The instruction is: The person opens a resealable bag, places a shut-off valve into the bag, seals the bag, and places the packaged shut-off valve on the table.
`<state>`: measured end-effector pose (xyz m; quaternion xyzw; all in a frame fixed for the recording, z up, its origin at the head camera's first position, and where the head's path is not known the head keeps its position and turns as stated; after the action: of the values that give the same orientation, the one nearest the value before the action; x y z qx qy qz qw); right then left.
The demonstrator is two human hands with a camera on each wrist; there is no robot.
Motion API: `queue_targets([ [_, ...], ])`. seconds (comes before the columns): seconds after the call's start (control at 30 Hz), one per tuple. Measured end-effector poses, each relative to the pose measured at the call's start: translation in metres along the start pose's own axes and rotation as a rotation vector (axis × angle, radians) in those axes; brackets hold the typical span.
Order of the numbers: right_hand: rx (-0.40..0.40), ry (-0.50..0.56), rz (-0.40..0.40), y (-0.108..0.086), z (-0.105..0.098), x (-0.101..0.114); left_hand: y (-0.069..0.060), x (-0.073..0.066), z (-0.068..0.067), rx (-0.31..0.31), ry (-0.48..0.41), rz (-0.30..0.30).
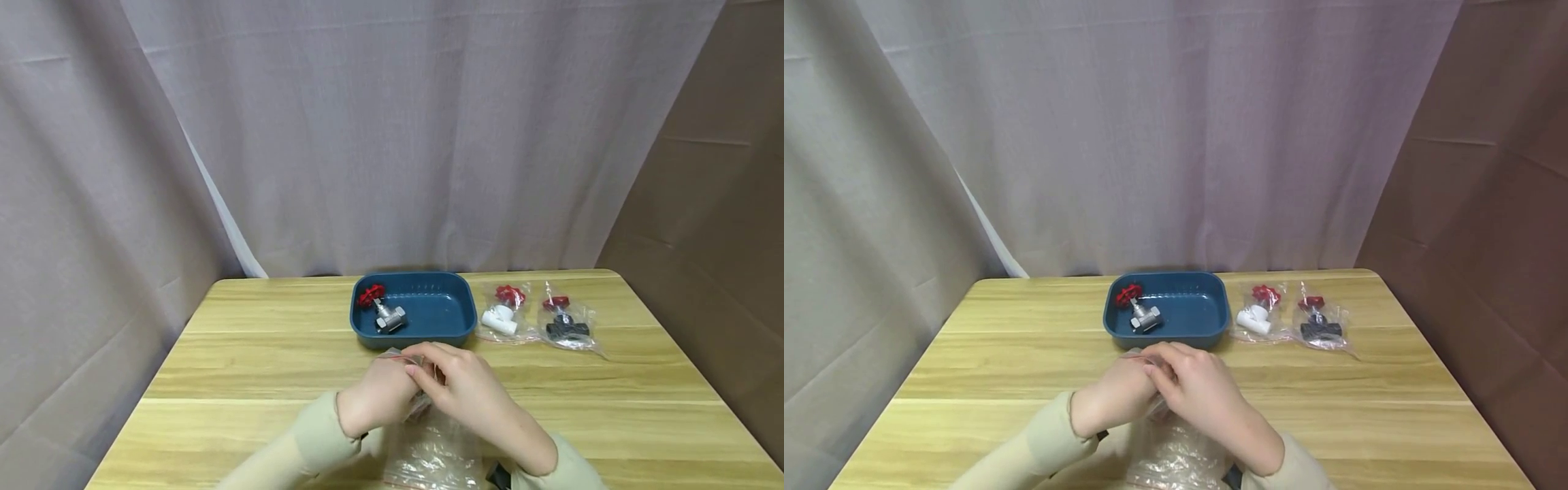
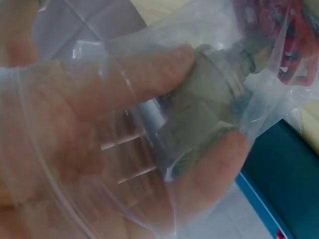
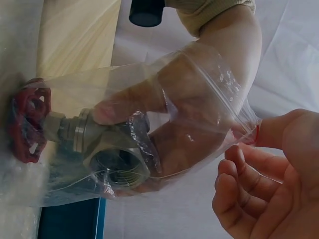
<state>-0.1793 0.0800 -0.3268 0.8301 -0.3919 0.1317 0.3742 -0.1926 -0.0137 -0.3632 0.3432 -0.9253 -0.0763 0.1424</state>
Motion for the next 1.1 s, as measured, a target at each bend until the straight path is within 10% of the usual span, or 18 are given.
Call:
queue_targets([
  [0.43, -0.035, 0.039, -0.002, -0.006, -0.01, 0.003, -0.01, 0.01, -0.034, 0.095, -0.055, -0.024],
  [0.73, -0.008, 0.081, -0.07, -0.013, -0.017, 0.007, -0.043, 0.038, -0.077, -0.135, -0.216, -0.056],
  [1.1, 0.069, -0.076, -0.357, -0.028, -0.016, 0.015, -0.075, 0.064, -0.053, -0.208, -0.212, 0.003],
])
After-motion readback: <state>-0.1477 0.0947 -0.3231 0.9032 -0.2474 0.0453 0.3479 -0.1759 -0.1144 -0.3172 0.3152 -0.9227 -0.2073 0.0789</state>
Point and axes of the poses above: each hand's wrist, its own y-axis towards the middle knuckle, its own z-axis out of the palm, x = y × z, the point moved 6 cm from there along y, towards the middle knuckle, and after that the axes turned 4 degrees about y, right-handed, at the moved point
